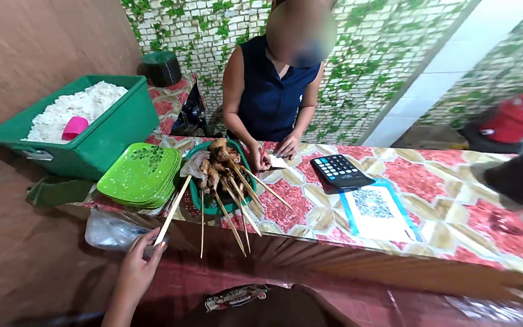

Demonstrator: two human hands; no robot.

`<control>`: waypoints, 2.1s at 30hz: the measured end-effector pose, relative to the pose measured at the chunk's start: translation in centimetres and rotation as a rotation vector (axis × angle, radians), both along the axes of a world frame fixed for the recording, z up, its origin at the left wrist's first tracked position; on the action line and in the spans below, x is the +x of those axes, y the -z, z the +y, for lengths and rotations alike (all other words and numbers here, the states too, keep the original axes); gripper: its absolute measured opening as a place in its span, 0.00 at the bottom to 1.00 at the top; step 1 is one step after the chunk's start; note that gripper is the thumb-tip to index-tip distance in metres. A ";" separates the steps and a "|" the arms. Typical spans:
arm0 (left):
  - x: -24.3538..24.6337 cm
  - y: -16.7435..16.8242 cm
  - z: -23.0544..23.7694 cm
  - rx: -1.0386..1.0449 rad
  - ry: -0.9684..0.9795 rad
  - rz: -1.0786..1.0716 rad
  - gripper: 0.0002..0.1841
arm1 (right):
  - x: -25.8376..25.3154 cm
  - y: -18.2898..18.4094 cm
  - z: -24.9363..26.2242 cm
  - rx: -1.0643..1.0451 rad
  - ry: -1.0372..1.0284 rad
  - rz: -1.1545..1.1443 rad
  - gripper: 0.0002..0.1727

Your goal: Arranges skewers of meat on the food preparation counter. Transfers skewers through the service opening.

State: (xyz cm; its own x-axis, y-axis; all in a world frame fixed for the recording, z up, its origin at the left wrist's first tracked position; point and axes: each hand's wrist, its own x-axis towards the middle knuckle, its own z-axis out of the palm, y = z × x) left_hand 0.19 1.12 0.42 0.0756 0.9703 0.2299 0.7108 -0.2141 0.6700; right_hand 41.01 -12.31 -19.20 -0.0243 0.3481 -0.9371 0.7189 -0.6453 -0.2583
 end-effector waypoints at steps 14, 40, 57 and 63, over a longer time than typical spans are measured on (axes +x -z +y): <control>0.4 3.7 0.2 -0.984 -0.267 -1.071 0.24 | 6.6 -23.3 17.1 0.856 0.506 0.373 0.27; 9.0 4.2 2.2 -1.298 0.338 -1.186 0.39 | 0.2 -21.4 22.5 0.415 0.557 0.771 0.39; 9.4 4.5 2.2 -1.280 0.348 -1.138 0.35 | 1.7 -24.3 24.2 0.604 0.179 0.410 0.40; 3.8 -4.2 -1.1 -0.763 0.290 -0.005 0.22 | 2.5 -24.5 24.3 0.616 0.192 0.470 0.37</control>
State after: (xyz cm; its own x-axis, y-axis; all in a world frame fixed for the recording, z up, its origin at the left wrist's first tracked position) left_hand 3.98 0.02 4.60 0.3487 0.8017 -0.4855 0.6938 0.1275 0.7088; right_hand 43.55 11.96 5.32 -0.2565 0.8383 -0.4811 0.3369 -0.3890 -0.8574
